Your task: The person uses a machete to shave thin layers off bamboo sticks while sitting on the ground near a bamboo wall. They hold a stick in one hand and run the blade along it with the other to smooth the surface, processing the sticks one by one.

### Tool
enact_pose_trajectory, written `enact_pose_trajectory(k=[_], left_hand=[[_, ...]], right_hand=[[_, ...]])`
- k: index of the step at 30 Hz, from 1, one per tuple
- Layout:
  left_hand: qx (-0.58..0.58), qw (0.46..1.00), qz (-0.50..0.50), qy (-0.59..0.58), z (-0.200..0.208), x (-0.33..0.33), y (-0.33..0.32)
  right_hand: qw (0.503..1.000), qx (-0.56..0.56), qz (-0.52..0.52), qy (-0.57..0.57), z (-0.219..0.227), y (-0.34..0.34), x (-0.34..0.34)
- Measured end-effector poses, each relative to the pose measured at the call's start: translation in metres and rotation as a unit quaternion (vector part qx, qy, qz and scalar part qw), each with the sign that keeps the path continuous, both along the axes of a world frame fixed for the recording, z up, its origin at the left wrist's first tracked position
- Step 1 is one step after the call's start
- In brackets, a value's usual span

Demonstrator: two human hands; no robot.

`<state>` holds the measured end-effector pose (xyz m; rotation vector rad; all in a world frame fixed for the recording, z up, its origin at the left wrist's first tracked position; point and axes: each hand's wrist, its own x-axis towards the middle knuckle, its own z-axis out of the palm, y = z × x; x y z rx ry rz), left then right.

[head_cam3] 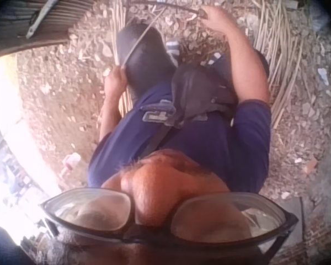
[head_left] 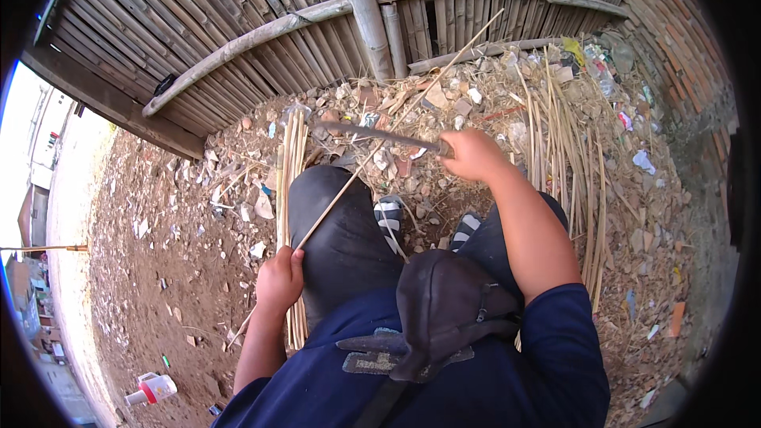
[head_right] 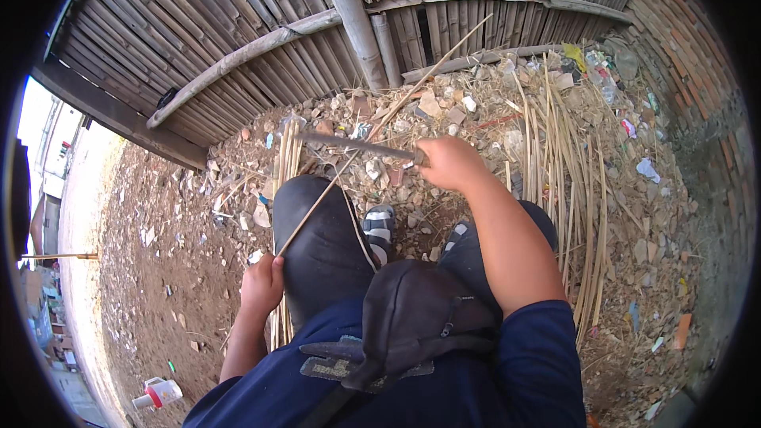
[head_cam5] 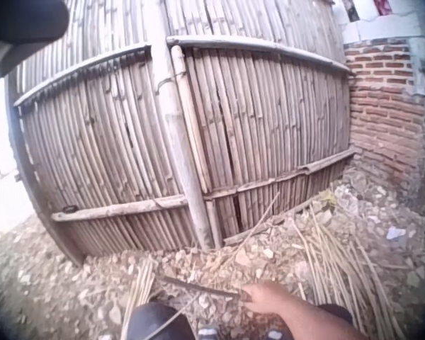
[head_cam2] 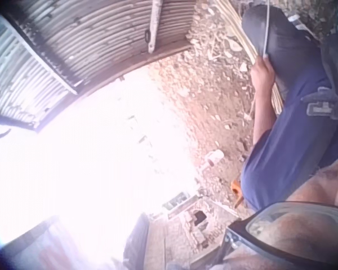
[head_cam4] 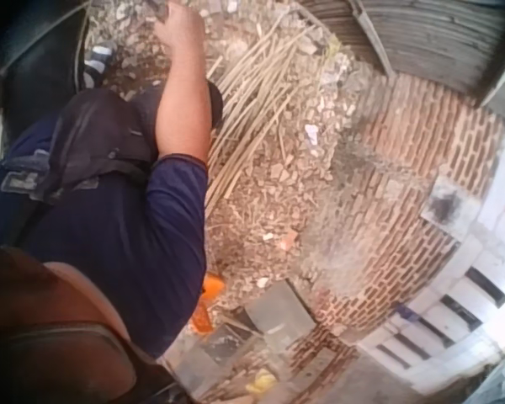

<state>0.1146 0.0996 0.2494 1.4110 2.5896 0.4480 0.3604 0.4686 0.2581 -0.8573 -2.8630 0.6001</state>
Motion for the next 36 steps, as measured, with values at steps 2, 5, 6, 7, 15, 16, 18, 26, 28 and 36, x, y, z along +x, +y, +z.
enact_pose_trajectory(k=[2,5,6,7,15,16,18,26,28,36], left_hand=[[0.001,1.0,-0.001,0.006,-0.001,-0.003,-0.006],[-0.016,1.0,-0.004,0.008,0.0,-0.005,-0.013],[-0.023,1.0,-0.001,0.01,0.001,-0.003,-0.012],[-0.031,0.999,0.003,0.011,0.002,-0.001,-0.01],[-0.02,1.0,0.003,0.011,0.002,0.003,0.004],[-0.014,1.0,0.006,0.005,-0.002,0.004,0.004],[-0.009,1.0,0.015,0.001,0.0,0.006,0.004],[-0.016,1.0,0.009,0.0,0.002,0.006,0.008],[-0.025,0.999,0.013,-0.02,0.004,0.006,0.008],[0.009,1.0,0.003,0.003,-0.012,0.001,0.002]], right_hand=[[0.99,-0.034,-0.135,0.008,0.003,0.012,0.004],[0.983,-0.022,-0.178,0.026,0.011,0.017,0.012],[0.99,0.005,-0.138,0.031,0.005,0.018,0.013],[0.99,0.006,-0.139,0.034,0.003,0.016,0.012],[0.998,-0.011,0.06,-0.034,0.004,-0.023,-0.012],[0.998,-0.014,0.023,-0.05,0.004,-0.015,-0.009],[0.997,-0.042,-0.055,-0.028,0.003,0.004,-0.005],[0.982,-0.048,-0.182,0.007,0.007,0.008,0.008],[0.996,-0.05,-0.074,-0.019,0.012,-0.009,0.0],[0.996,-0.065,-0.06,-0.008,0.011,0.0,-0.003]])
